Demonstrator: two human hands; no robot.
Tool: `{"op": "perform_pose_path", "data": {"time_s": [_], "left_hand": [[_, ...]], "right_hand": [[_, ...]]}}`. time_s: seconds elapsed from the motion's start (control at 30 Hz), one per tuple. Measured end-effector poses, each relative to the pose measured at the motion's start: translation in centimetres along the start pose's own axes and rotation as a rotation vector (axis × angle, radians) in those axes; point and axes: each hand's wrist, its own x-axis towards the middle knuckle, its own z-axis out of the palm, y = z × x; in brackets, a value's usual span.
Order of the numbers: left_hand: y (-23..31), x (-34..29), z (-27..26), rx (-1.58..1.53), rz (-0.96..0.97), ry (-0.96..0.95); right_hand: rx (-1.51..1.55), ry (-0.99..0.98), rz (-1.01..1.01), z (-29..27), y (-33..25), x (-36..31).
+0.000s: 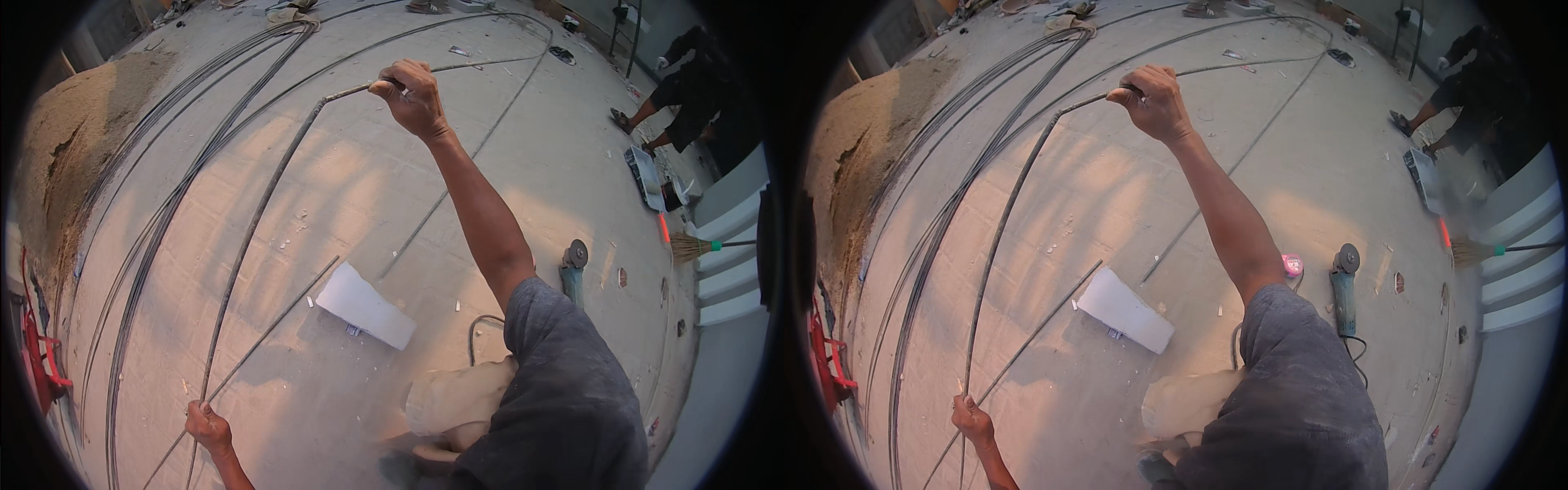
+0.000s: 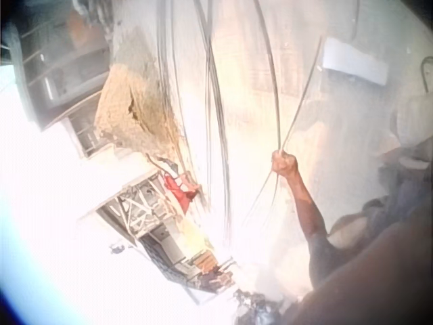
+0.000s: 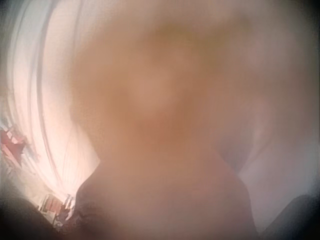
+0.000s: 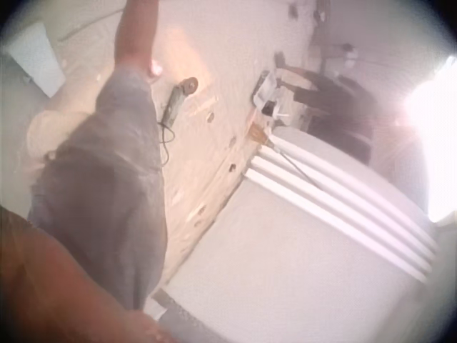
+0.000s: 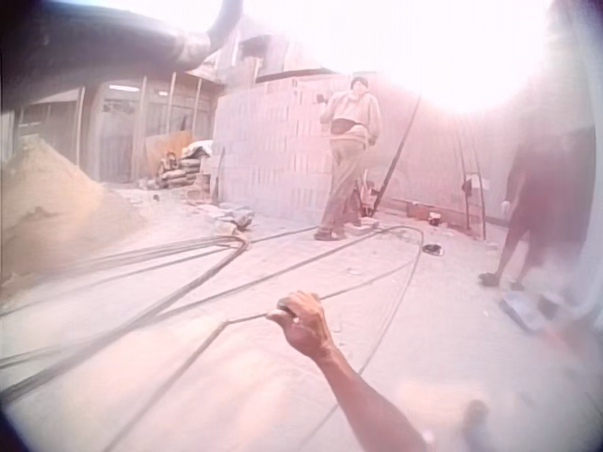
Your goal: The person measures a metal rod with a tape measure, marks it by placing a small white block against it, and then cuts the rod using an angle grinder.
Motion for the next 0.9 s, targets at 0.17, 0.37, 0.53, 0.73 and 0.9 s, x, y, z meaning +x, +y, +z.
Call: {"op": "perform_pose_path", "data": {"time_s": [0.17,0.37,0.53,0.73,0.9], "left_hand": [[-0.1,0.0,0.4,0.041,0.083,0.106],[-3.7,1.5,-3.1,0.117,0.159,-0.026],[-4.2,-2.0,-1.1,0.107,0.107,-0.112],[0.1,0.6,1.9,0.038,0.1,0.167],[-0.4,2.4,-0.2,0.072,0.154,0.212]], "right_hand": [[-0.092,0.031,-0.02,0.5,-0.4,-2.1],[-0.059,-0.398,0.057,-1.9,-0.8,-9.3],[-0.08,-0.508,0.085,-1.2,-1.5,-9.7],[-0.171,-0.014,-0.037,-0.8,-0.9,-0.4],[-0.166,0.08,-0.028,-0.7,-1.1,-0.3]]}}
